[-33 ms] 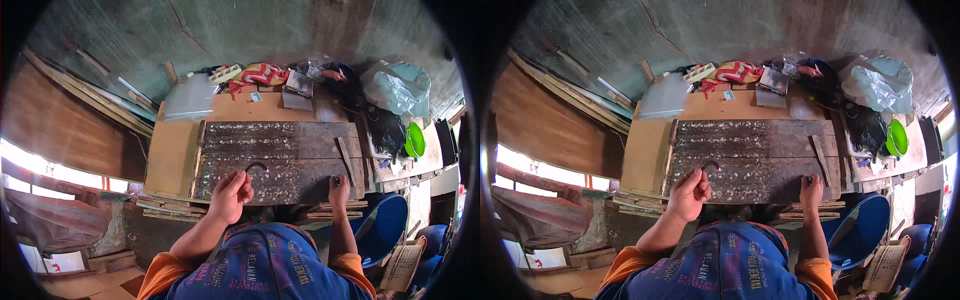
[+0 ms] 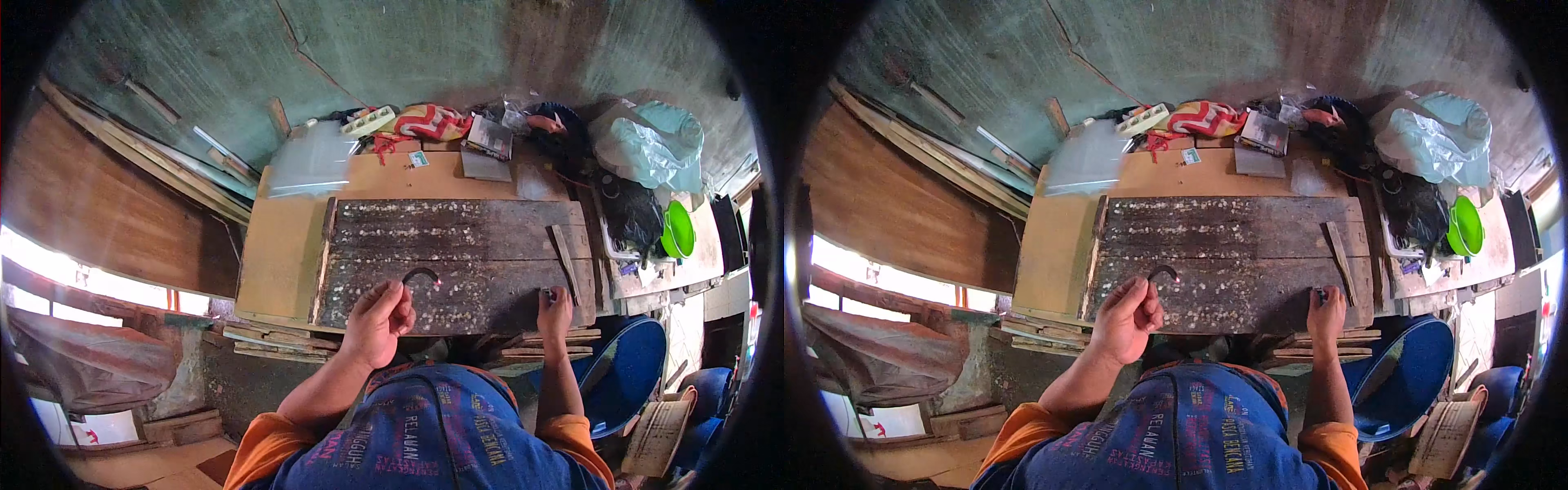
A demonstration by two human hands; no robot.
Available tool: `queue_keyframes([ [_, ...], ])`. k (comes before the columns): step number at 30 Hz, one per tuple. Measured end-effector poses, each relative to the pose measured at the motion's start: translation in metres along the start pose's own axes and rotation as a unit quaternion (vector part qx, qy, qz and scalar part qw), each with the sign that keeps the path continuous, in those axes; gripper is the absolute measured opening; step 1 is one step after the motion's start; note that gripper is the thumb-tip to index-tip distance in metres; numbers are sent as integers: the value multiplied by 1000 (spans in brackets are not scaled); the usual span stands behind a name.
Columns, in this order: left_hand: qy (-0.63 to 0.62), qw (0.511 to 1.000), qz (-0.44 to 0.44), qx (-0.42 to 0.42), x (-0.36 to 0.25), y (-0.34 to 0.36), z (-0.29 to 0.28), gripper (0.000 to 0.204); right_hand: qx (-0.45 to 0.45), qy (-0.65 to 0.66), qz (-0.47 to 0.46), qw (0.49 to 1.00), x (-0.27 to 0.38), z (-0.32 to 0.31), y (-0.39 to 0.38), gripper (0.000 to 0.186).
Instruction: The person places a wooden board on a table, removes a mosquito coil from its packaging, and separates a single coil before lighting the end with a lighter.
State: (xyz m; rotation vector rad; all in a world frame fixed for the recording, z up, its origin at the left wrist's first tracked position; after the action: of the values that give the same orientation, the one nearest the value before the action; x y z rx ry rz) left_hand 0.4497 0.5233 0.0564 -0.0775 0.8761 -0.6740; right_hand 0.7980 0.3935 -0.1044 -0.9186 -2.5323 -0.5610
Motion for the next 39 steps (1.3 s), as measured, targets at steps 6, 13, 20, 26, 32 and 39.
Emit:
queue_keyframes([
  [6, -45, 999, -27, 8, 0, -5, 2, 21, -47, -6, -50, 998, 49, -25, 0, 27],
  [13, -69, 996, -48, 36, 4, -4, 14, 20, 161, 379, -1, 911, 133, -43, -11, 17],
  [20, -99, 984, -141, 52, 39, 6, 19, 18, 344, 597, -41, 724, 228, -54, -22, 22],
  [26, -61, 979, -193, 28, 66, 12, 15, 29, 416, 659, 27, 627, 214, -38, -22, 12],
  [32, 75, 994, -75, 37, 49, 19, -22, 32, -6, 529, 72, 845, 97, -41, 93, 19],
  [39, 117, 985, 3, -130, 33, -9, -96, 23, 150, 261, -128, 945, 76, -1, 118, 17],
])
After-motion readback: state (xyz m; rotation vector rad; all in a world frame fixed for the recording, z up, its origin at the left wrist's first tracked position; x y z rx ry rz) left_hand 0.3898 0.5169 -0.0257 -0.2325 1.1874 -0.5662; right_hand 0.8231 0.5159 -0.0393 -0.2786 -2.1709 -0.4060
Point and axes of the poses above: each hand's wrist, its own y-axis towards the middle knuckle, its own z-axis out of the palm, x = y × z, the point moved 3 cm from there along y, towards the middle knuckle, and after that the axes turned 3 degrees about x, right-handed, at the moved point
